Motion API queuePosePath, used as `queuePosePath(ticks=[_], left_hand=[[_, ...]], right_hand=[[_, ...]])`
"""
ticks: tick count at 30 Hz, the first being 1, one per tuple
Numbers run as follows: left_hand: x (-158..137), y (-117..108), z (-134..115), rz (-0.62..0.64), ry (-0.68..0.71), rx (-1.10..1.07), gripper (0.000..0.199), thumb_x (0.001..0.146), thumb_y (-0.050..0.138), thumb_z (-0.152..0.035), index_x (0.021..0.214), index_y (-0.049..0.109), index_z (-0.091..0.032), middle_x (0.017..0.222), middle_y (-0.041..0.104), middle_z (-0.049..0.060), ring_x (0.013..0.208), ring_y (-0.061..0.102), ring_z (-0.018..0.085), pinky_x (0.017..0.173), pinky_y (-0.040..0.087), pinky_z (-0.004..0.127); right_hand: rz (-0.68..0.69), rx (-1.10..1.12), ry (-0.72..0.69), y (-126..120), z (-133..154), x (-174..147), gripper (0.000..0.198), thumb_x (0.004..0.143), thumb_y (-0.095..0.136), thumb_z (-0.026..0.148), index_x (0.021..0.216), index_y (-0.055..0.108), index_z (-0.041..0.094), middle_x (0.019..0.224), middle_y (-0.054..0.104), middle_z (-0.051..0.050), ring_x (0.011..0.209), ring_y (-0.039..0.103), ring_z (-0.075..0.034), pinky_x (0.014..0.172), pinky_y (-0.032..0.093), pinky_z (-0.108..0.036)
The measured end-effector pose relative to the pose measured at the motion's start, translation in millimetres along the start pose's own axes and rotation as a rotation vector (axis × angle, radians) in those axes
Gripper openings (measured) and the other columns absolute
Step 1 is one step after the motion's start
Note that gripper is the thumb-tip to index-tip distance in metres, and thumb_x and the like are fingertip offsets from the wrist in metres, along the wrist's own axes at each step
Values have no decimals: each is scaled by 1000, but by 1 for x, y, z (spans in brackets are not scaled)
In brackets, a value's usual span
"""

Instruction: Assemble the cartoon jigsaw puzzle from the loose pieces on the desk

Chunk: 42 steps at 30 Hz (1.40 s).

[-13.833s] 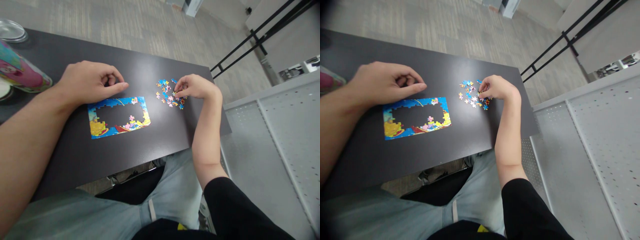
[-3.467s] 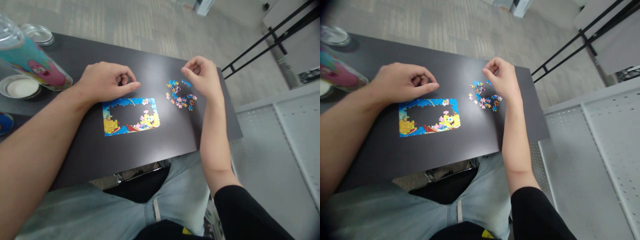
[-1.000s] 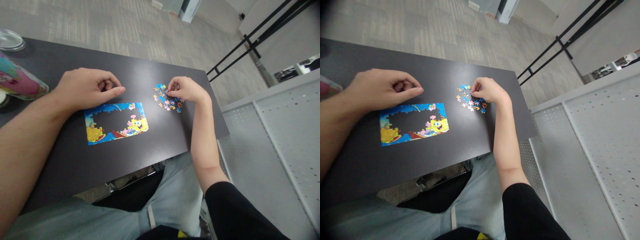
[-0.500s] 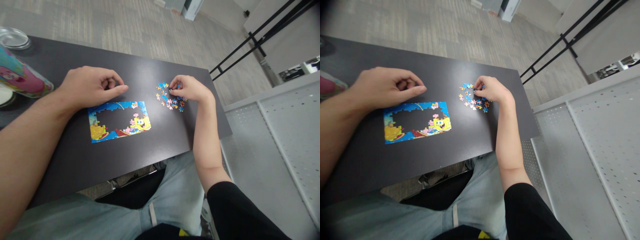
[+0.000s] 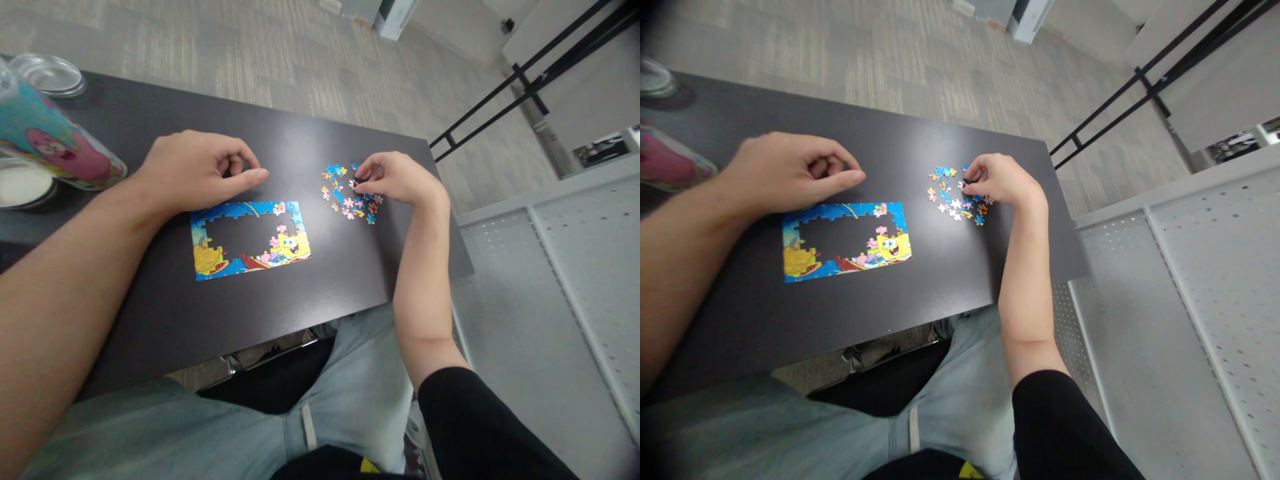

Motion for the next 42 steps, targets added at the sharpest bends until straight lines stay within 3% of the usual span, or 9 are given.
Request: queuePosePath(ticks=[5, 11, 19, 26, 30, 34, 39, 42], left_hand=[[0, 1, 4, -15, 58, -1, 44, 113, 75, -65, 127, 97, -30, 96, 84, 3, 91, 76, 26, 82, 42, 40], [-3, 0, 0, -6, 30, -14, 41, 115, 79, -62, 134, 100, -33, 102, 88, 1, 109, 84, 29, 96, 53, 41], [-3, 1, -3, -15, 27, -23, 40, 114, 78, -62, 129, 96, -30, 100, 83, 2, 95, 77, 26, 87, 44, 41], [-3, 1, -2, -27, 17, -26, 45, 113, 72, -69, 128, 96, -35, 95, 81, 0, 101, 78, 26, 89, 48, 40], [-5, -3, -7, -1, 19, -36, 50, 110, 71, -74, 128, 95, -33, 105, 85, 2, 99, 76, 29, 86, 45, 43], [-7, -5, -7, -5, 28, -62, 54, 109, 70, -81, 125, 94, -36, 103, 84, 0, 99, 72, 29, 85, 41, 45], [-7, -2, -4, -9, 34, -89, 54, 107, 73, -83, 125, 94, -37, 96, 81, -1, 97, 69, 29, 85, 39, 46], [-6, -1, -3, -15, 49, -103, 59, 105, 73, -88, 125, 95, -36, 91, 78, -1, 97, 68, 29, 84, 39, 48]], right_hand=[[9, -18, -14, 5, 5, 3, 21, 89, 107, 19, 96, 89, 27, 94, 90, -5, 100, 87, -34, 98, 71, -50], [32, 32, -30, 10, 1, 4, 26, 87, 102, 12, 91, 82, 28, 90, 88, -3, 93, 86, -32, 90, 68, -46], [12, -5, -28, 7, 11, -2, 26, 86, 107, 17, 91, 84, 28, 88, 87, -4, 99, 88, -34, 103, 74, -52], [18, 14, -41, 9, 14, -3, 25, 89, 101, 7, 95, 85, 26, 97, 92, -6, 101, 90, -34, 109, 75, -54], [42, -28, -46, 9, 11, -1, 18, 93, 101, 17, 99, 88, 28, 102, 94, -6, 108, 93, -35, 115, 76, -54], [77, -83, -39, 7, 12, -2, 12, 94, 97, 20, 99, 89, 28, 104, 95, -5, 110, 93, -35, 113, 75, -50], [20, -151, 5, 3, 13, -6, 17, 91, 99, 22, 105, 90, 27, 110, 96, -8, 111, 93, -38, 106, 76, -51], [55, -149, 61, 1, 16, -9, 11, 97, 93, 22, 98, 84, 28, 111, 96, -8, 112, 93, -37, 107, 74, -52]])
Point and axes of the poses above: each hand's wrist, its own x-axis towards the middle knuckle, its own y-axis out of the palm, z = x × y, the point moved 2 cm from there along x, towards the middle knuckle
